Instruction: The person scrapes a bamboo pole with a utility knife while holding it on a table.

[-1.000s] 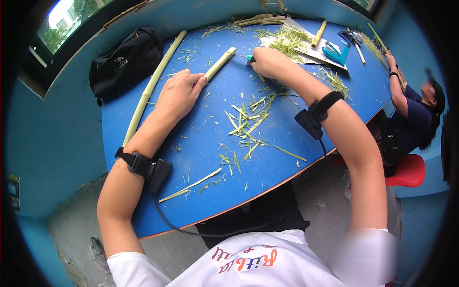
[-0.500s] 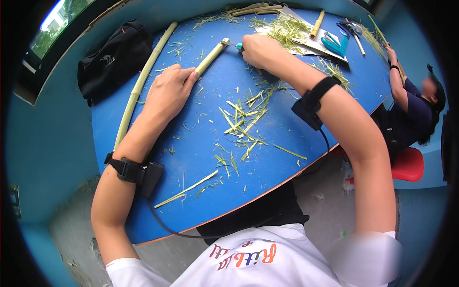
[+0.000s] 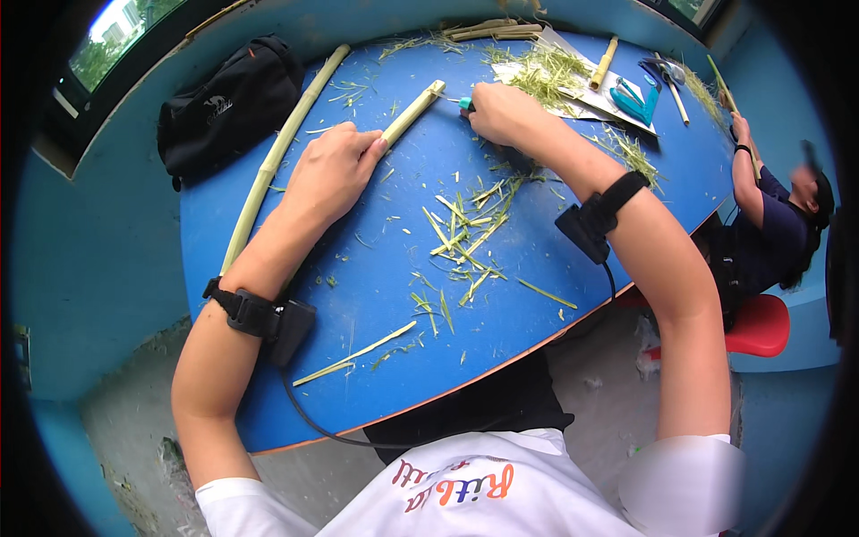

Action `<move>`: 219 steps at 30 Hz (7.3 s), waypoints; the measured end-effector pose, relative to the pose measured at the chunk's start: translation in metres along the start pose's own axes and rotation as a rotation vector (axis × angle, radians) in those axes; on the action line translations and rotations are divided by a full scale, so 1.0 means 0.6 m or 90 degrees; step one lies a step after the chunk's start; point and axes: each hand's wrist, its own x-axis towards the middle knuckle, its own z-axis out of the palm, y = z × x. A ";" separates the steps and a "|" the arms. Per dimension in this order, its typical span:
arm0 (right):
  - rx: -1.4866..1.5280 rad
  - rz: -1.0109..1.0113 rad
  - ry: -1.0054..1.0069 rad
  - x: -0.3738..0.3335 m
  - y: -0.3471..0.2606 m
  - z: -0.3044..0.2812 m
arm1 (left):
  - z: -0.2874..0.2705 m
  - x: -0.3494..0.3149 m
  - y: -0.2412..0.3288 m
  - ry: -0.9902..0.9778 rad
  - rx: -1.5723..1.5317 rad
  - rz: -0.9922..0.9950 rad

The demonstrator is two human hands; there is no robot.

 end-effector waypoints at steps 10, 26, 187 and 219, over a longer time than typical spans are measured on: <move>0.020 0.027 0.077 0.023 -0.007 0.027 | -0.004 -0.001 -0.007 -0.017 0.013 -0.010; 0.046 -0.046 0.066 0.045 0.011 0.026 | 0.014 0.000 -0.023 0.047 0.018 -0.015; 0.366 -0.324 0.100 -0.041 -0.030 0.021 | -0.068 -0.081 0.023 -0.089 0.179 -0.163; 0.294 -0.413 0.159 -0.061 -0.041 0.024 | -0.048 -0.069 -0.001 0.091 0.056 -0.067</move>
